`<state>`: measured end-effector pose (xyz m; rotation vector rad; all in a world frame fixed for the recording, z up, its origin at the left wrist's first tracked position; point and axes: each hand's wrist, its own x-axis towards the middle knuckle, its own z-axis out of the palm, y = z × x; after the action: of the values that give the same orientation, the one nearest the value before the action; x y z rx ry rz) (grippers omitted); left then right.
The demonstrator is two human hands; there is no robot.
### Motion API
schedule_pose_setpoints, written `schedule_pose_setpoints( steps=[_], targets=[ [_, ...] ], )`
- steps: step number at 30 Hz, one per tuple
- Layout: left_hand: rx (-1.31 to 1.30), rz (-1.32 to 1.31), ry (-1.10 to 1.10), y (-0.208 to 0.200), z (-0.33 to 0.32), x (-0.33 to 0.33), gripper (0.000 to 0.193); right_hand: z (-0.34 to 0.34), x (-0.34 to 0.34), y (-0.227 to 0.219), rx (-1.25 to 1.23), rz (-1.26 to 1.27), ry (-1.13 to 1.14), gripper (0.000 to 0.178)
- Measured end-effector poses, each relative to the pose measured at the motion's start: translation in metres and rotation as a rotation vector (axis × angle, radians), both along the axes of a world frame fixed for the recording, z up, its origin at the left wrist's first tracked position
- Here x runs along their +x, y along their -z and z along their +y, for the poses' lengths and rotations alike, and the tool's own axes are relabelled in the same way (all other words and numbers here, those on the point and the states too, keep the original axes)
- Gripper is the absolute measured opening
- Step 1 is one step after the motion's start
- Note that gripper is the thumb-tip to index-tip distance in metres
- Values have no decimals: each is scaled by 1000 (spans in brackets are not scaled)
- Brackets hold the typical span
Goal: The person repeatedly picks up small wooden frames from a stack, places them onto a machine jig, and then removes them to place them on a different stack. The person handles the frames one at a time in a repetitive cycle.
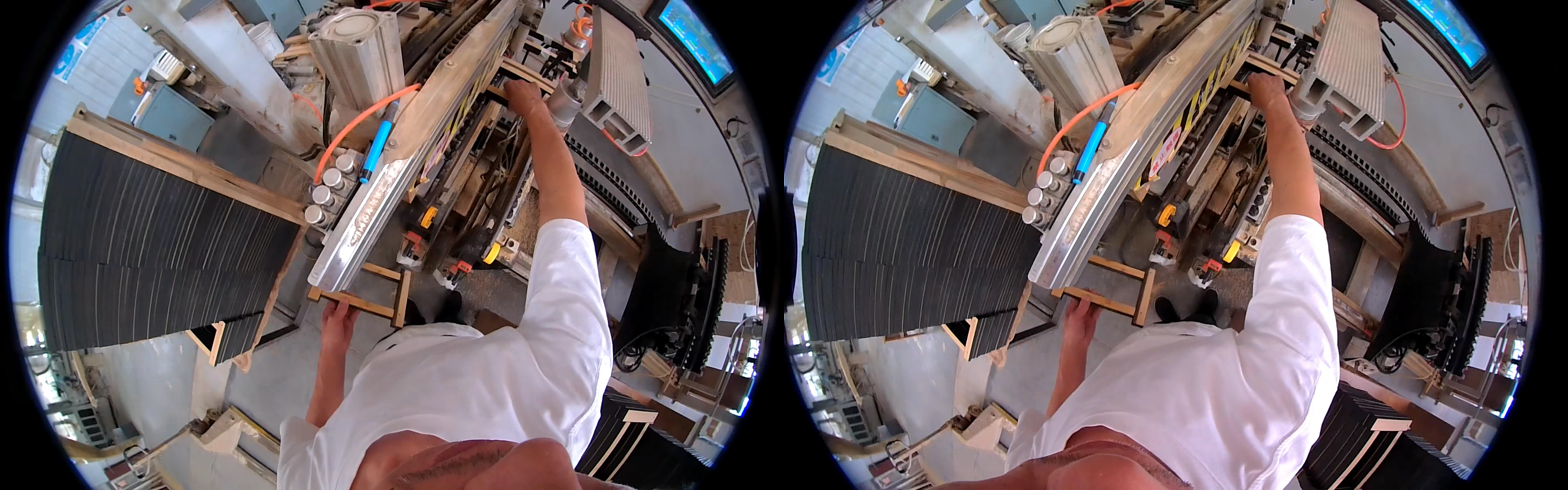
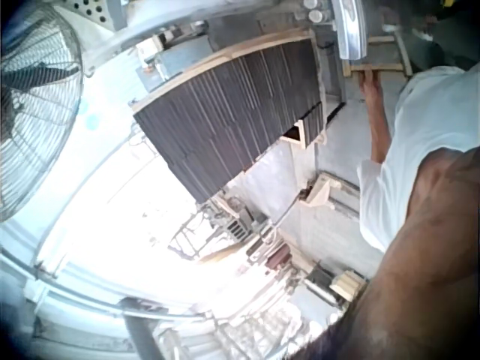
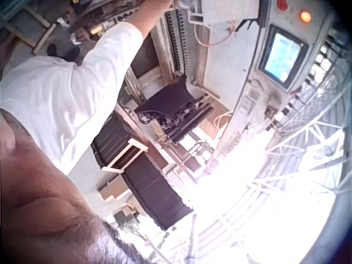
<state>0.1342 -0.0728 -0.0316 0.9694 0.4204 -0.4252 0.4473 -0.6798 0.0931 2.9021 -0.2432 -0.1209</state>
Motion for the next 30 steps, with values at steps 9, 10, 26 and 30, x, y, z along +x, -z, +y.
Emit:
schedule_pose_setpoints(
  steps=[9, 10, 26, 30],
  targets=[
    [174, 23, -88, 18, -19, -8, 28, -7, 1, 7, 22, -79, -31, 21],
    [192, 37, -116, 16, -24, -13, 29, -5, 2, 6, 17, -76, -30, 20],
    [402, 129, -382, 31, -51, -61, 36, -3, -2, 4, -8, -73, -189, 30],
    [459, 145, -454, 33, -47, -68, 30, 15, -13, -8, -95, -60, -162, 25]
  ],
)
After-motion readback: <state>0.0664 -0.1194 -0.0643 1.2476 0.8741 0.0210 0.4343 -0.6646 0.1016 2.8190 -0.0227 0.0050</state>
